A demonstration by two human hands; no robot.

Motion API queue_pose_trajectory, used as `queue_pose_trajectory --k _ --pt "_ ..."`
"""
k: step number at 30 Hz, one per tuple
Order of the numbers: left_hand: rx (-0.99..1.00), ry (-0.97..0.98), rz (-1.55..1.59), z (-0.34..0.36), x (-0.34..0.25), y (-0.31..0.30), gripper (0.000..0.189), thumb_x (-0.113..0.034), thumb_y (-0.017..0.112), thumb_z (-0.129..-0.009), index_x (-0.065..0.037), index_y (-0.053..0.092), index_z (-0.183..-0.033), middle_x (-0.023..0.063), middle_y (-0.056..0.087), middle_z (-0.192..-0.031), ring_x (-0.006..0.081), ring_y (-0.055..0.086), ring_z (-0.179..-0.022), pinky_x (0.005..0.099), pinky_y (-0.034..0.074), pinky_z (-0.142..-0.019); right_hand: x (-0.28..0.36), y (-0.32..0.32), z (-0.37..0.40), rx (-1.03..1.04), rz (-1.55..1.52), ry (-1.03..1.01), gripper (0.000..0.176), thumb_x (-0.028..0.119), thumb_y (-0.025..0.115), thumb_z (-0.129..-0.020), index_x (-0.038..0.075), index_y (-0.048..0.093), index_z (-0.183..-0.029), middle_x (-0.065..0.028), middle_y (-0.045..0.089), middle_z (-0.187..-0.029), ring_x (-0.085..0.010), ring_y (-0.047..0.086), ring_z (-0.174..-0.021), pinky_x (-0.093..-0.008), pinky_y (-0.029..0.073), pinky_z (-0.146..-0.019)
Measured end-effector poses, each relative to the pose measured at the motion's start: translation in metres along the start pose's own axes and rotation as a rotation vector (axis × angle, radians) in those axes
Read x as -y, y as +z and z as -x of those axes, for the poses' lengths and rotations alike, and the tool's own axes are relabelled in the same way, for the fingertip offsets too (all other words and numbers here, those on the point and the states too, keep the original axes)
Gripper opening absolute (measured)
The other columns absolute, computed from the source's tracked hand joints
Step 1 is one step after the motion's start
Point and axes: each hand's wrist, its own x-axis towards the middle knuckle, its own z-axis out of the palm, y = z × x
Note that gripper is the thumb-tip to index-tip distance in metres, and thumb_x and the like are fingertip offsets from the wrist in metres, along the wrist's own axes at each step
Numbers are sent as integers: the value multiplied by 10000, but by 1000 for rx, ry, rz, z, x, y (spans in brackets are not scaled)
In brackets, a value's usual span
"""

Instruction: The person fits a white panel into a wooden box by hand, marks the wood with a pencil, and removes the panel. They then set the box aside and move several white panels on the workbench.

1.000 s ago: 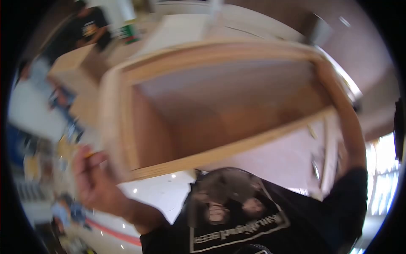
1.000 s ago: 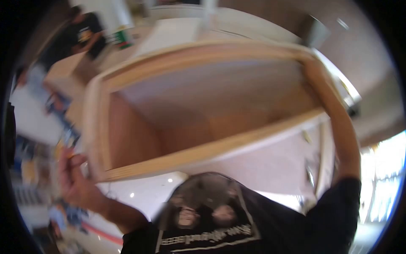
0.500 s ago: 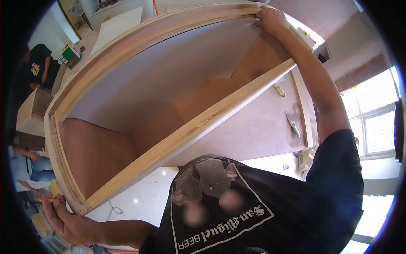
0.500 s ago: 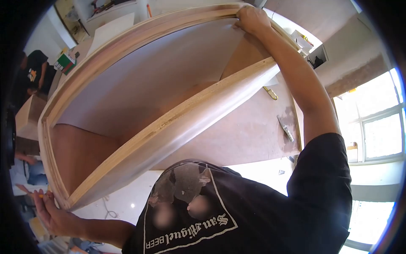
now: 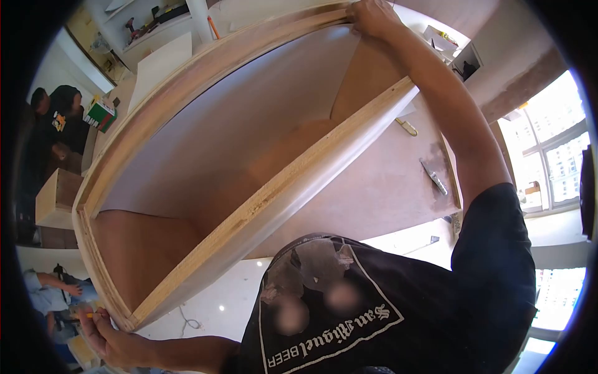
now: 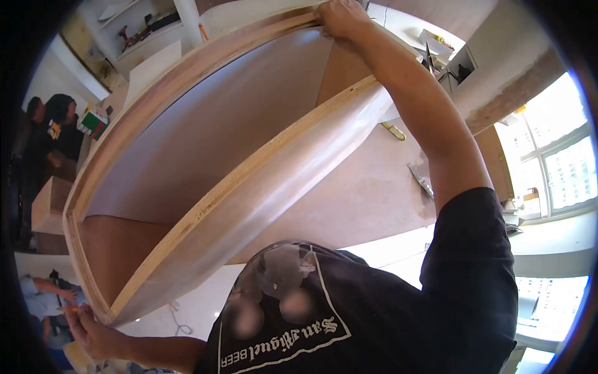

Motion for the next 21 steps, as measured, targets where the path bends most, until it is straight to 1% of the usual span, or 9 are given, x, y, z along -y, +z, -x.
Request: queue_pose_trajectory --k 2,5,8,11,14,17,20,21 --pt "29 17 -125 -1 -4 -3 335 -137 581 -902 -42 676 -1209 78 707 -977 148 648 -871 265 497 -792 -10 -5 -4 32 -85 -65 121 195 700 -742 78 715 -770 -191 684 -819 -363 670 -782 -466 535 -734" --pt "61 73 -83 -5 2 -4 330 -149 576 -902 -54 684 -1199 69 707 -970 144 646 -881 261 491 -792 -23 -7 -15 116 -65 -112 122 182 663 -764 78 724 -783 -176 686 -793 -359 675 -771 -458 540 -721" --pt "55 5 -105 -1 -6 -3 333 -140 569 -909 -37 672 -1209 77 699 -993 154 644 -890 262 492 -793 -33 0 -22 117 -72 -62 128 160 636 -770 73 724 -802 -174 685 -784 -360 671 -762 -446 540 -701" --pt "93 32 39 -6 7 -4 333 -137 556 -926 -18 656 -1220 98 690 -1025 168 642 -897 264 492 -790 -44 12 -19 39 -459 -97 128 146 624 -759 76 721 -803 -167 687 -784 -356 665 -738 -430 537 -684" --pt "117 43 92 -10 10 -3 332 -138 554 -938 -8 644 -1229 97 676 -1025 167 628 -885 264 491 -784 -43 13 -16 -28 -356 -166 127 120 614 -746 89 723 -803 -157 687 -771 -352 659 -716 -419 535 -681" --pt "111 132 -114 2 -16 -2 303 -132 606 -809 30 704 -1045 169 701 -985 279 671 -873 353 541 -749 -38 4 -6 -7 -358 -45 119 115 618 -741 102 722 -797 -153 684 -763 -355 654 -702 -418 536 -679" --pt "61 46 -97 10 -30 2 316 -111 623 -747 57 711 -1000 183 702 -1010 293 664 -865 386 529 -744 -39 5 -1 -21 -411 -70 110 158 619 -759 103 712 -781 -165 678 -756 -357 654 -698 -434 539 -676" --pt "64 72 -82 11 -31 4 310 -103 622 -749 58 710 -999 188 702 -1004 296 664 -860 390 532 -746 -42 10 -3 -35 -327 -97 118 177 618 -766 101 708 -773 -169 678 -760 -357 657 -701 -438 540 -676"
